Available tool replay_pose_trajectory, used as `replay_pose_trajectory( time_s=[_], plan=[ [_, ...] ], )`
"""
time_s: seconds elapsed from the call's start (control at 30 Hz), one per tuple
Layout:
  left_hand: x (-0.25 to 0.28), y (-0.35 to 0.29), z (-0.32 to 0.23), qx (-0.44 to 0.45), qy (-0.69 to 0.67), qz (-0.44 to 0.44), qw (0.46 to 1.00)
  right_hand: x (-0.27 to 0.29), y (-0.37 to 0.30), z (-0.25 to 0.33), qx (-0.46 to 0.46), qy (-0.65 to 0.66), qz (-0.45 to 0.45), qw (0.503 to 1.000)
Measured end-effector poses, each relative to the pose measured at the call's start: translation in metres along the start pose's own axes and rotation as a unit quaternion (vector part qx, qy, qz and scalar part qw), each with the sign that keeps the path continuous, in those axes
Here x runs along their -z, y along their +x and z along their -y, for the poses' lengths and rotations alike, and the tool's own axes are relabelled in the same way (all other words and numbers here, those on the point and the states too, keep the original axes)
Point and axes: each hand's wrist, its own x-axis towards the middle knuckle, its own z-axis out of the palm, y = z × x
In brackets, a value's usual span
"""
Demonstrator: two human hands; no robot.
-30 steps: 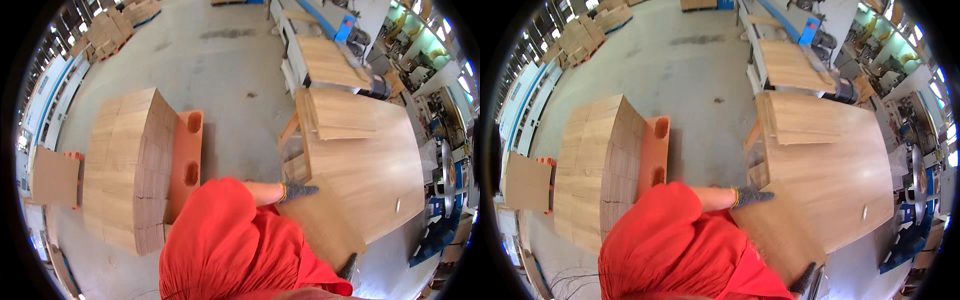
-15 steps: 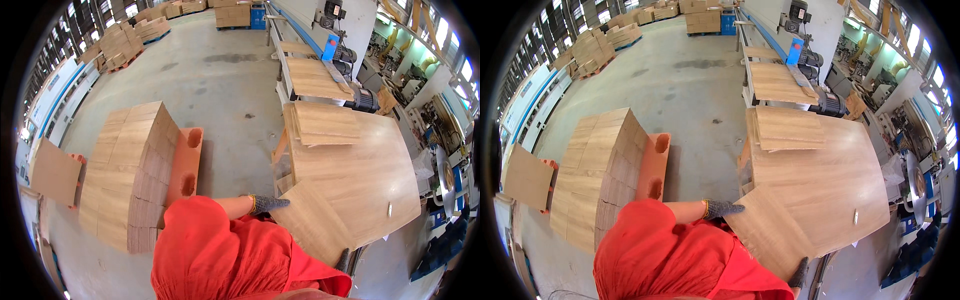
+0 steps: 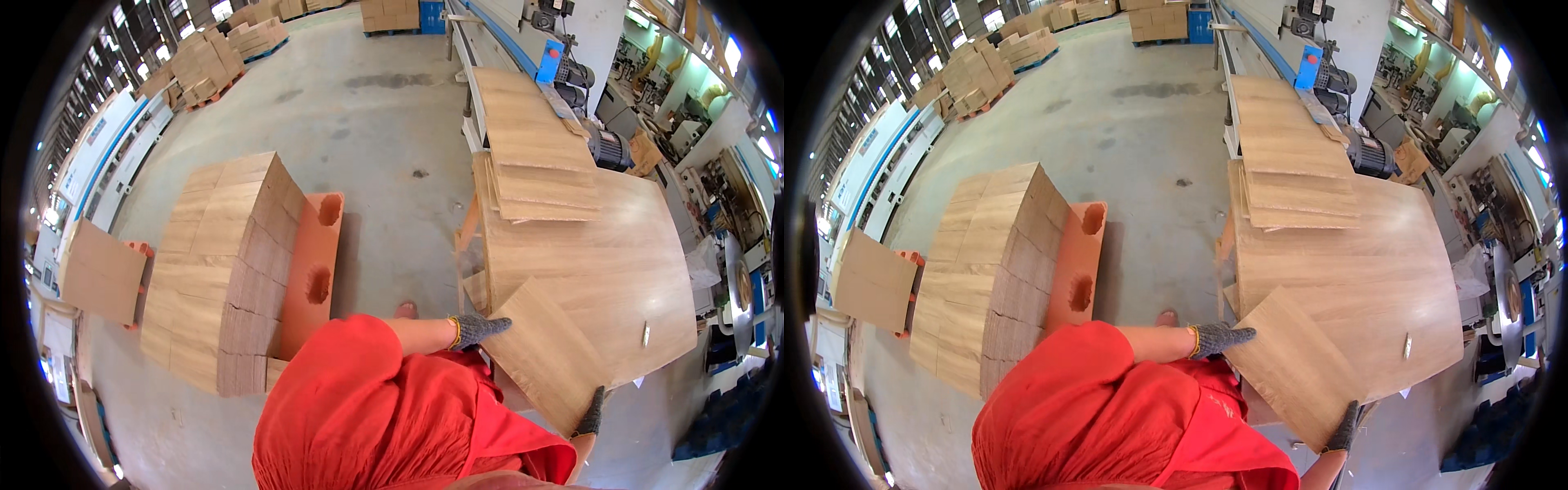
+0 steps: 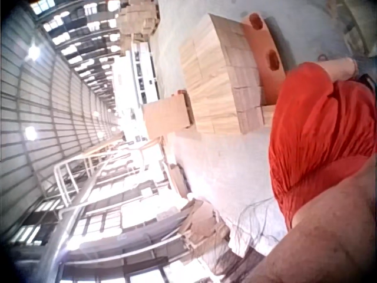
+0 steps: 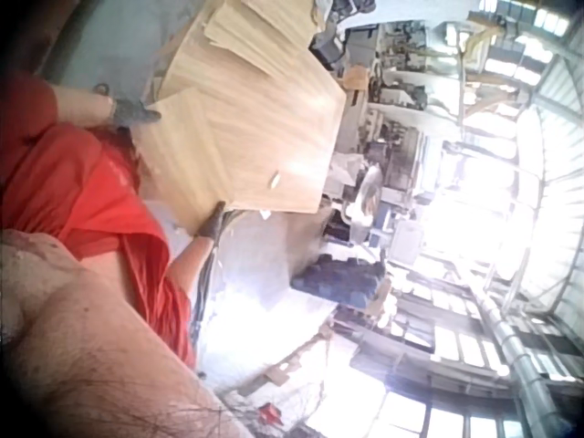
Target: The person repeatedly picks up light-colored wood planks from a workbench and stacks them onto a growing pile on an orange pallet. They handle the planks one by one, occasionally flipping them to align the stack, and continue this process throughout the clip.
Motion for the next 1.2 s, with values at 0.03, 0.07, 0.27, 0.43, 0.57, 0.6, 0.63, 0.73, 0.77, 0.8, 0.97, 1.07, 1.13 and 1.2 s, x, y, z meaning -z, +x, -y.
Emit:
replay_pose_trajectory(
  time_s=[0.03, 0.07, 0.27, 0.43, 0.57, 0.6, 0.63, 0.73, 0.77, 0.8, 0.97, 1.07, 1.13, 1.2],
  plan=[
    [-0.001, 0.005, 0.002, 0.005, 0.005, 0.004, 1.000, 0.006, 0.007, -0.003, 0.045, -0.009, 0.001, 0.999],
    [-0.001, 0.009, 0.004, 0.007, 0.008, -0.001, 1.000, 0.013, 0.015, -0.006, 0.007, 0.011, 0.002, 1.000],
    [-0.002, 0.018, 0.006, 0.001, 0.021, -0.018, 1.000, 0.043, 0.054, -0.028, 0.012, 0.037, 0.013, 0.999],
    [0.010, 0.010, 0.004, -0.072, 0.066, 0.031, 0.995, 0.049, 0.047, -0.028, 0.002, 0.012, 0.011, 1.000],
    [0.030, 0.011, 0.000, -0.105, 0.244, 0.131, 0.955, 0.043, 0.034, -0.021, 0.023, -0.026, -0.009, 0.999],
    [0.033, 0.010, 0.000, -0.123, 0.274, 0.145, 0.943, 0.041, 0.026, -0.021, 0.003, -0.035, -0.034, 0.999],
    [0.035, 0.012, -0.001, -0.115, 0.324, 0.154, 0.926, 0.039, 0.016, -0.020, 0.001, -0.038, -0.047, 0.998],
    [0.034, 0.010, -0.004, -0.057, 0.295, 0.119, 0.946, 0.031, -0.016, -0.010, -0.122, -0.009, -0.044, 0.991],
    [0.032, 0.008, -0.006, -0.073, 0.349, 0.073, 0.931, 0.029, -0.031, -0.008, -0.185, 0.004, -0.046, 0.982],
    [0.030, 0.005, -0.008, -0.098, 0.382, 0.040, 0.918, 0.026, -0.043, -0.007, -0.183, -0.001, -0.035, 0.982],
    [0.016, -0.004, -0.011, -0.175, 0.346, 0.014, 0.922, 0.020, -0.060, -0.021, -0.151, 0.076, -0.007, 0.986],
    [0.002, -0.001, -0.003, -0.178, 0.317, 0.010, 0.932, 0.037, -0.042, -0.029, -0.056, 0.006, -0.018, 0.998],
    [-0.018, 0.004, 0.008, -0.173, 0.286, -0.015, 0.942, 0.057, -0.027, -0.025, -0.043, -0.016, -0.012, 0.999],
    [-0.038, 0.012, 0.017, -0.195, 0.288, -0.048, 0.936, 0.079, -0.004, -0.005, -0.113, -0.002, 0.012, 0.993]
  ],
)
